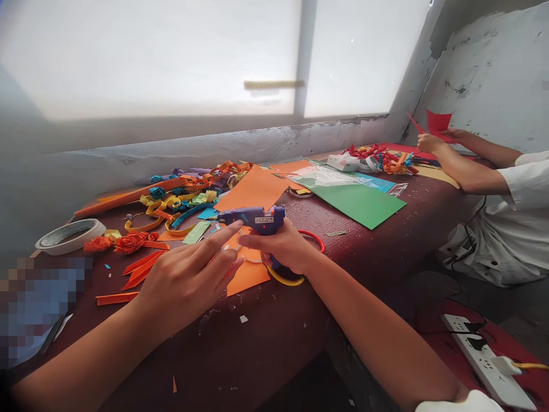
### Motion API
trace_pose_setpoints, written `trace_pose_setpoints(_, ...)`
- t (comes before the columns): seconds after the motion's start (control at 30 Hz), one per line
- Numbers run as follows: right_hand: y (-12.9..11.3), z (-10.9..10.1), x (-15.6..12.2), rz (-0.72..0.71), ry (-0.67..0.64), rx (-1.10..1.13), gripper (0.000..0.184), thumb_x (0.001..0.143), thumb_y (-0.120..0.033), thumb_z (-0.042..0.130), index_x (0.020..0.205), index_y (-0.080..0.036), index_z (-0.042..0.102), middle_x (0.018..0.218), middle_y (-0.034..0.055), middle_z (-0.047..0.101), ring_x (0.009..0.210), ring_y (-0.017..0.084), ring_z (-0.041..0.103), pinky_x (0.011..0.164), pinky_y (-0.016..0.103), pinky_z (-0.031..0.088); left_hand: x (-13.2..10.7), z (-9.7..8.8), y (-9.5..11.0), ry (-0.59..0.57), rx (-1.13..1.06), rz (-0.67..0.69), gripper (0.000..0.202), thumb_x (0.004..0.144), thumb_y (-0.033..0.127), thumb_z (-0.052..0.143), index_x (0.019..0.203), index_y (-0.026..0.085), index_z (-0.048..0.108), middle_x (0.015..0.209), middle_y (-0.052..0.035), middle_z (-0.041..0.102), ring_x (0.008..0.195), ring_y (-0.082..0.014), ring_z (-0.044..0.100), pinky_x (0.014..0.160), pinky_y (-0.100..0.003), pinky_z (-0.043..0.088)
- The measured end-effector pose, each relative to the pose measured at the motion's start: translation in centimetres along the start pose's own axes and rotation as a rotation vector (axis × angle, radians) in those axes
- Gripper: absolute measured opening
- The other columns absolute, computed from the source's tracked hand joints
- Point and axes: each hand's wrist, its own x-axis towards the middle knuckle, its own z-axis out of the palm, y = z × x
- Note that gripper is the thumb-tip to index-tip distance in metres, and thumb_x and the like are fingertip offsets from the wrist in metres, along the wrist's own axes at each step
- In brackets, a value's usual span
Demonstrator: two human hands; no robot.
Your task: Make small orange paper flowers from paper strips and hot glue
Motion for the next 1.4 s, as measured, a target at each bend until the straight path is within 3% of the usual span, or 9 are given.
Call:
trace_pose_setpoints(0.2,-0.28,0.04,-0.10,-0.039,-0.037,-0.005,0.038,0.070,-0.045,0.087,0.069,-0.016,0.061,0.046,-0.0055,0.051,0.038,0.008,0.045,0.038,0.021,0.035,0.15,-0.12,-0.04,0.010,-0.013,-0.029,0.012,0.090,0.009,0.057,0.084,0.019,0.060,0.134,-0.0151,0.067,0.082,-0.0213,0.073,0.059,-0.031,0.047)
trace_pose_setpoints(0.4,-0.07,0.02,-0.07,-0.070,-0.026,-0.050,0.038,0.071,-0.045,0.086,0.072,-0.018,0.060,0.049,-0.0062,0.051,0.039,0.008,0.045,0.038,0.021,0.036,0.18,0.04,0.10,-0.025,-0.080,-0.105,0.010,0.094,0.014,0.055,0.085,0.019,0.056,0.133,-0.0160,0.065,0.067,-0.0156,0.068,0.051,-0.028,0.044)
trace_pose_setpoints(0.63,0.05,-0.06,0.09,-0.115,-0.068,-0.097,0.032,0.075,-0.044,0.084,0.082,-0.019,0.066,0.053,-0.0058,0.053,0.043,0.007,0.047,0.040,0.020,0.039,0.17,-0.14,-0.05,-0.005,-0.251,-0.223,0.009,0.096,0.021,0.056,0.087,0.019,0.054,0.130,-0.0155,0.061,0.068,-0.0137,0.065,0.051,-0.027,0.043)
trace_pose_setpoints(0.87,0.04,-0.11,-0.21,-0.037,0.002,0.043,0.041,0.070,-0.044,0.086,0.065,-0.017,0.056,0.044,-0.0072,0.046,0.037,0.006,0.042,0.037,0.020,0.034,0.31,-0.12,0.02,-0.047,-0.395,-0.093,0.014,0.095,0.014,0.055,0.084,0.020,0.050,0.079,0.0001,0.064,0.056,-0.0101,0.054,0.050,-0.024,0.036)
trace_pose_setpoints(1.03,-0.13,-0.06,-0.29,-0.045,0.011,0.049,0.039,0.070,-0.043,0.086,0.067,-0.016,0.058,0.044,-0.0067,0.047,0.036,0.006,0.042,0.036,0.019,0.032,0.22,-0.41,0.19,0.038,-0.361,-0.066,0.013,0.091,0.011,0.061,0.090,0.021,0.052,0.108,-0.0061,0.073,0.068,-0.0122,0.064,0.057,-0.024,0.043)
trace_pose_setpoints(1.17,-0.24,-0.08,-0.34,-0.032,0.039,0.135,0.040,0.068,-0.044,0.087,0.070,-0.016,0.058,0.044,-0.0079,0.045,0.035,0.005,0.037,0.035,0.019,0.032,0.11,-0.70,-0.06,0.209,-0.272,-0.215,0.017,0.087,0.010,0.066,0.094,0.020,0.053,0.141,-0.0170,0.059,0.075,-0.0137,0.068,0.063,-0.026,0.047)
trace_pose_setpoints(1.23,-0.24,-0.11,-0.36,-0.031,0.028,0.173,0.039,0.068,-0.043,0.087,0.072,-0.017,0.059,0.046,-0.0083,0.045,0.036,0.004,0.035,0.035,0.018,0.031,0.13,-0.62,-0.27,0.190,-0.185,-0.252,0.016,0.088,0.010,0.065,0.091,0.020,0.052,0.147,-0.0187,0.055,0.074,-0.0143,0.069,0.060,-0.026,0.045)
trace_pose_setpoints(1.33,-0.16,-0.19,-0.33,-0.035,0.031,0.204,0.038,0.067,-0.041,0.089,0.074,-0.016,0.061,0.054,-0.0055,0.052,0.039,0.004,0.036,0.035,0.018,0.031,0.11,-0.40,-0.43,0.068,-0.057,-0.187,0.016,0.089,0.008,0.061,0.087,0.020,0.051,0.147,-0.0158,0.058,0.077,-0.0188,0.072,0.057,-0.028,0.042)
trace_pose_setpoints(1.4,-0.08,-0.25,-0.29,-0.038,0.053,0.222,0.038,0.067,-0.041,0.089,0.075,-0.016,0.062,0.060,-0.0037,0.056,0.041,0.003,0.037,0.036,0.017,0.031,0.05,-0.42,-0.37,0.068,-0.031,-0.141,0.017,0.087,0.007,0.061,0.088,0.020,0.051,0.146,-0.0164,0.058,0.083,-0.0218,0.073,0.058,-0.029,0.043)
